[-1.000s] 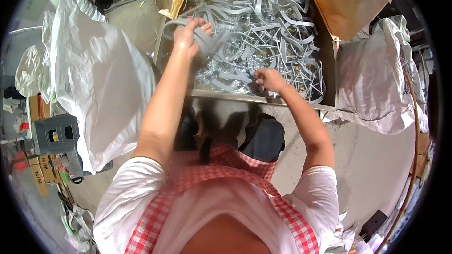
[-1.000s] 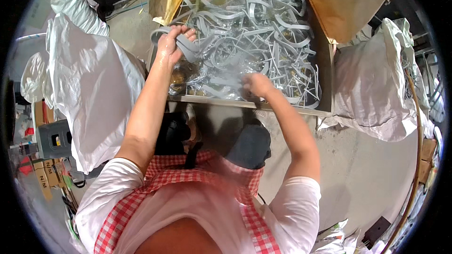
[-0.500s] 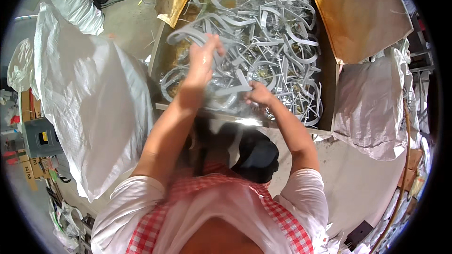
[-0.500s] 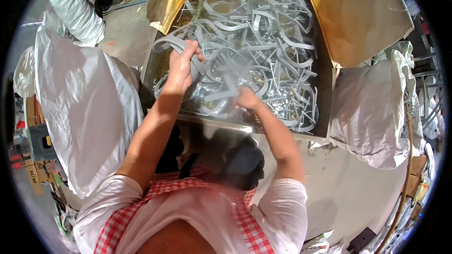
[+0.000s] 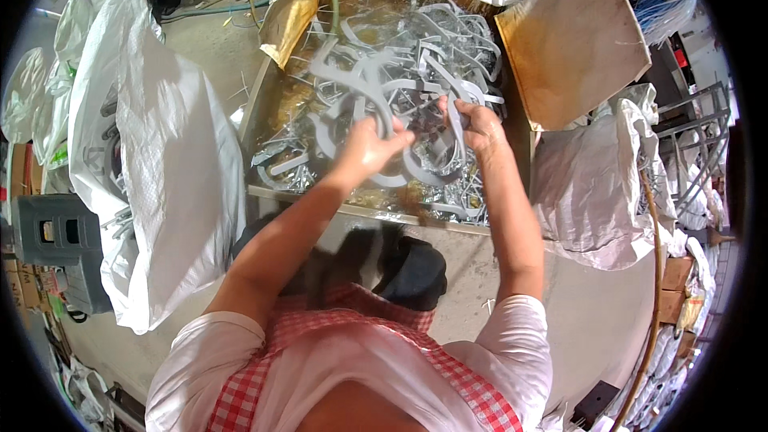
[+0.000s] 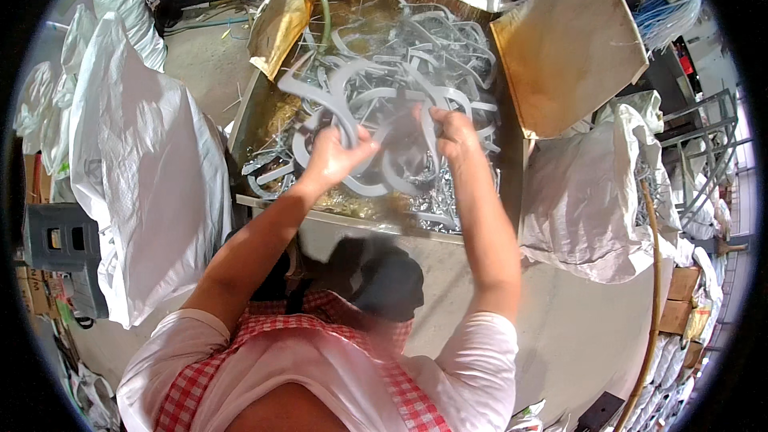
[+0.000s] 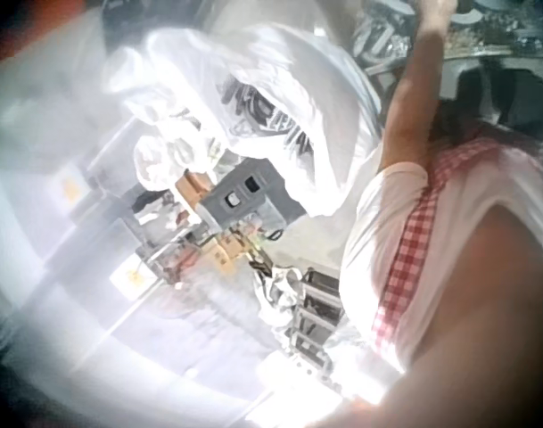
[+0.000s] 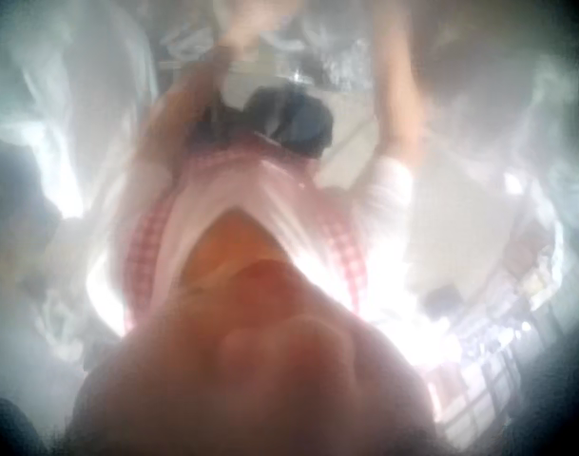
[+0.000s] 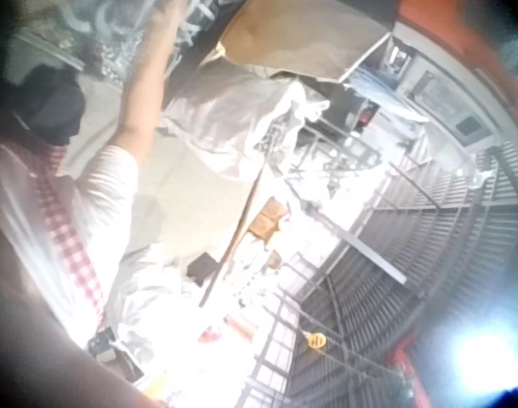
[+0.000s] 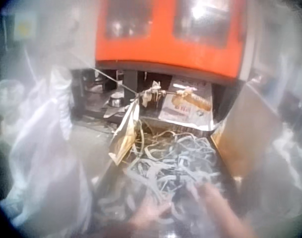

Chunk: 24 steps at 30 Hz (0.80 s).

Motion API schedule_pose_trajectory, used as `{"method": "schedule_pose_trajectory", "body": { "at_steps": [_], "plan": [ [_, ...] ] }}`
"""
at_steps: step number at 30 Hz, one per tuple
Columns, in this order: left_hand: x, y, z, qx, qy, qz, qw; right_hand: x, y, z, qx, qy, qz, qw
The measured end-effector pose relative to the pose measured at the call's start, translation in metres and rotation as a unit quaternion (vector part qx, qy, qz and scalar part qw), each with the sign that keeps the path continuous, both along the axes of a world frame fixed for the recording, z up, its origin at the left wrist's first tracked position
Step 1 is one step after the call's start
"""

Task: The person cleans plastic parts by hand in a water tank, stirs them with a stick, and places them into a large white bag.

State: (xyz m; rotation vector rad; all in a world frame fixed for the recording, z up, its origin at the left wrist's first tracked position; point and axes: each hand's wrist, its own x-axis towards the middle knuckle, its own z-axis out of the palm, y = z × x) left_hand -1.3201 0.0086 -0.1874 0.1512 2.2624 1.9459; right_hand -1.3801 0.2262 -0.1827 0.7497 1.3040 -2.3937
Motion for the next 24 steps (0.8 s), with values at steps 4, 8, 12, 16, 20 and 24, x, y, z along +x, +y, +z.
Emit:
{"method": "schedule_pose_trajectory", "body": {
  "at_steps": [4, 8, 12, 16, 20, 24],
  "plan": [
    [0.017, 0.026, -0.009, -0.013, 0.039, -0.133, 0.990, 0.001, -0.022, -0.010, -0.060, 0.019, -0.110, 0.992],
    [0.030, 0.053, -0.044, -0.239, 0.200, 0.002, 0.950, 0.000, -0.040, -0.016, -0.105, 0.015, -0.218, 0.970],
    [0.002, 0.046, -0.027, -0.104, 0.063, -0.028, 0.992, -0.004, -0.010, -0.032, -0.006, 0.056, -0.078, 0.995],
    [-0.045, -0.008, 0.018, 0.281, -0.205, 0.073, 0.935, 0.029, 0.046, -0.027, 0.379, 0.182, 0.150, 0.895],
    [-0.060, -0.031, 0.033, 0.438, -0.239, 0.095, 0.861, 0.057, 0.069, -0.025, 0.667, 0.360, 0.288, 0.586],
    [-0.055, -0.017, 0.027, 0.253, -0.172, -0.017, 0.952, 0.070, 0.037, 0.008, 0.759, 0.472, 0.307, 0.326]
  ]
}}
